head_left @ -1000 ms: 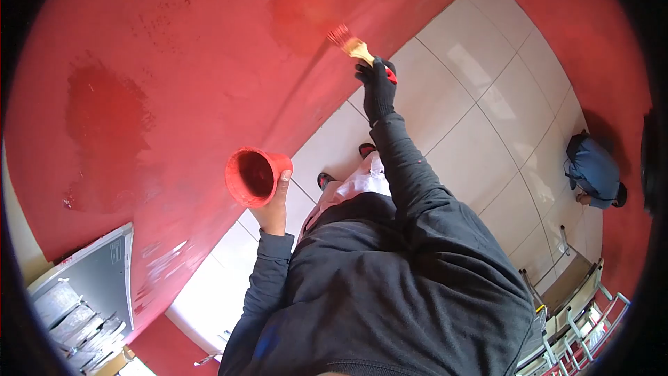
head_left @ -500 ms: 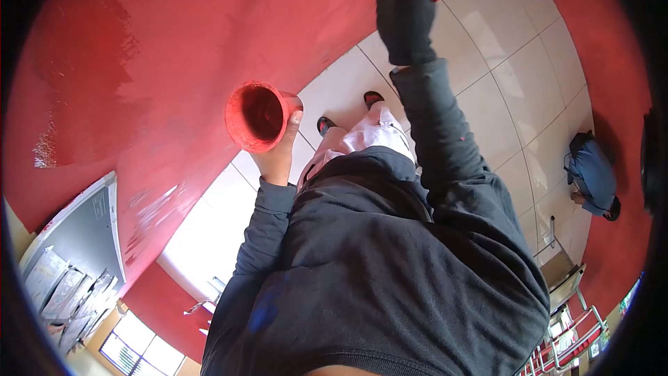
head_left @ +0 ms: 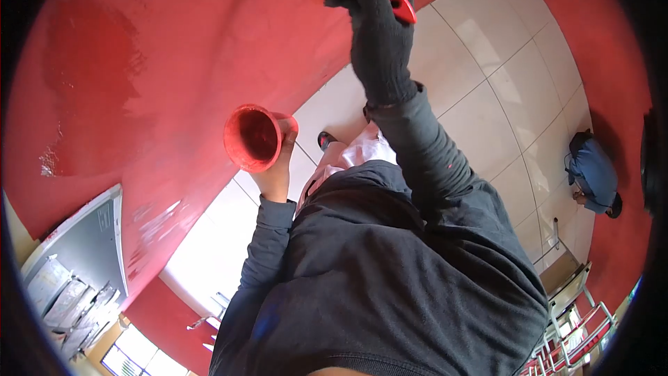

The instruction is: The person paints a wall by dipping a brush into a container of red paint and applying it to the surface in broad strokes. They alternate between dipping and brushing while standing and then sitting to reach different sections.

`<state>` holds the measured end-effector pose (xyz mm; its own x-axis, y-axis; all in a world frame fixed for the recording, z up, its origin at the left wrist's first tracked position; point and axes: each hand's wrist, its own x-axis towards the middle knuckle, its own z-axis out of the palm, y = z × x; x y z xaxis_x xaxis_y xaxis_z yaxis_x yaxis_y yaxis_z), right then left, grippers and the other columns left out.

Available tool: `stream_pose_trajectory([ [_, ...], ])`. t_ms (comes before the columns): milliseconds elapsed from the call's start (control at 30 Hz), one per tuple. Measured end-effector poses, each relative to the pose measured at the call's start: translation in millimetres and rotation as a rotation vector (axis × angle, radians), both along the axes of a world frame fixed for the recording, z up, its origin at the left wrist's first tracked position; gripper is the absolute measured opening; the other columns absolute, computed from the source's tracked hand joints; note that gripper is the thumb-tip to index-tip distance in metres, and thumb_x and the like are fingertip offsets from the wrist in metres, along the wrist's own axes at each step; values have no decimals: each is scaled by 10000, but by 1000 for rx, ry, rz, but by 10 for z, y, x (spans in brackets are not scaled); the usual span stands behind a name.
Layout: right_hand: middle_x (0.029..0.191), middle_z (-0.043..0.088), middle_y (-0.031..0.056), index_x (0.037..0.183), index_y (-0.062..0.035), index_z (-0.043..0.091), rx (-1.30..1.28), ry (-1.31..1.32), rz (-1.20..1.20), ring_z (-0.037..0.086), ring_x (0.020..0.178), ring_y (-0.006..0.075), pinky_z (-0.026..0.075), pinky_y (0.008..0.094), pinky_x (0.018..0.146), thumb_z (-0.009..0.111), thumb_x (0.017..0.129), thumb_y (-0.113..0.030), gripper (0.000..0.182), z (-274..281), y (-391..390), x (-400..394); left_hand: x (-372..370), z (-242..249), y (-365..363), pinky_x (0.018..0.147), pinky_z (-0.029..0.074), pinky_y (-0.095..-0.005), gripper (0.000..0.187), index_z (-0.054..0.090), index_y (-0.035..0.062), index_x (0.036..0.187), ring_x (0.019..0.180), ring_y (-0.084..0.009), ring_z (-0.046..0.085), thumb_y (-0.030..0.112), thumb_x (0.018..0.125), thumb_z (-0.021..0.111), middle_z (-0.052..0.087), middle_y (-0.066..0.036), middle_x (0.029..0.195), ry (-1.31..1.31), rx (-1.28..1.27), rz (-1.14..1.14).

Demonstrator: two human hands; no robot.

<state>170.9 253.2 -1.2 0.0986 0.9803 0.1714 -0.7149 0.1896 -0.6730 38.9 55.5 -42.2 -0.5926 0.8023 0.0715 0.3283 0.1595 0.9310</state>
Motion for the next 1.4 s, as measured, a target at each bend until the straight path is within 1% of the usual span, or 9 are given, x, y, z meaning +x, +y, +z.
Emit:
stream_pose_trajectory([
  [133,979,611,204,1121,-10,448,20,166,-25,632,901,288,518,391,757,494,946,-163,237,-215,-152,-186,-90,-73,-47,898,430,-329,603,503,55,1187,1021,-189,537,160,686,820,555,-68,1138,57,-53,-12],
  [367,945,604,139,1088,-28,476,-552,60,-29,628,831,218,537,341,707,533,926,-192,237,-2097,-426,-348,-165,-28,-124,954,403,-356,751,419,24,1282,1107,-208,490,285,703,820,494,-99,1229,-66,-83,55],
  [500,922,598,113,1068,-30,485,-485,35,-65,615,788,181,525,307,675,510,934,-156,186,-1877,-412,-428,-231,-59,-135,943,409,-347,687,434,13,1266,1097,-199,493,230,727,800,502,-94,1224,-48,-67,38],
  [600,903,598,109,1046,-15,476,-356,-17,-66,606,799,163,518,305,695,502,938,-150,175,-975,-290,-501,-226,-51,-152,937,413,-341,663,441,16,1258,1086,-195,499,211,733,796,507,-93,1219,-63,-58,21],
  [767,962,616,190,1107,-1,436,-47,227,-11,621,906,284,514,383,757,484,943,-166,237,47,-415,-375,-280,96,-124,940,407,-340,691,435,27,1258,1081,-200,502,242,719,810,507,-95,1216,-90,-204,-8],
  [867,993,613,200,1124,-4,428,29,249,11,616,917,308,509,394,770,477,943,-157,242,-127,-364,-440,-425,14,-204,936,411,-336,697,433,25,1259,1079,-202,504,240,716,812,506,-96,1212,-43,-234,-52],
  [1067,936,621,175,1071,-12,470,-395,122,-73,645,838,257,535,347,718,536,923,-226,269,-1675,-591,-667,-664,-50,-399,939,412,-350,726,436,22,1258,1092,-200,499,283,701,822,502,-100,1217,-71,-89,-15],
  [1167,883,612,122,1016,-19,489,-538,11,-192,624,774,191,521,308,677,506,939,-184,182,-1793,-683,-708,-813,-94,-491,928,415,-342,677,466,27,1228,1069,-193,509,271,705,820,528,-91,1182,-51,-98,-36],
  [1400,926,621,169,1075,1,468,-10,54,-155,640,821,238,527,349,722,504,940,-159,212,71,-709,-858,-924,-23,-587,877,437,-308,514,522,35,1147,995,-166,539,194,739,793,578,-54,1083,-49,-86,-145],
])
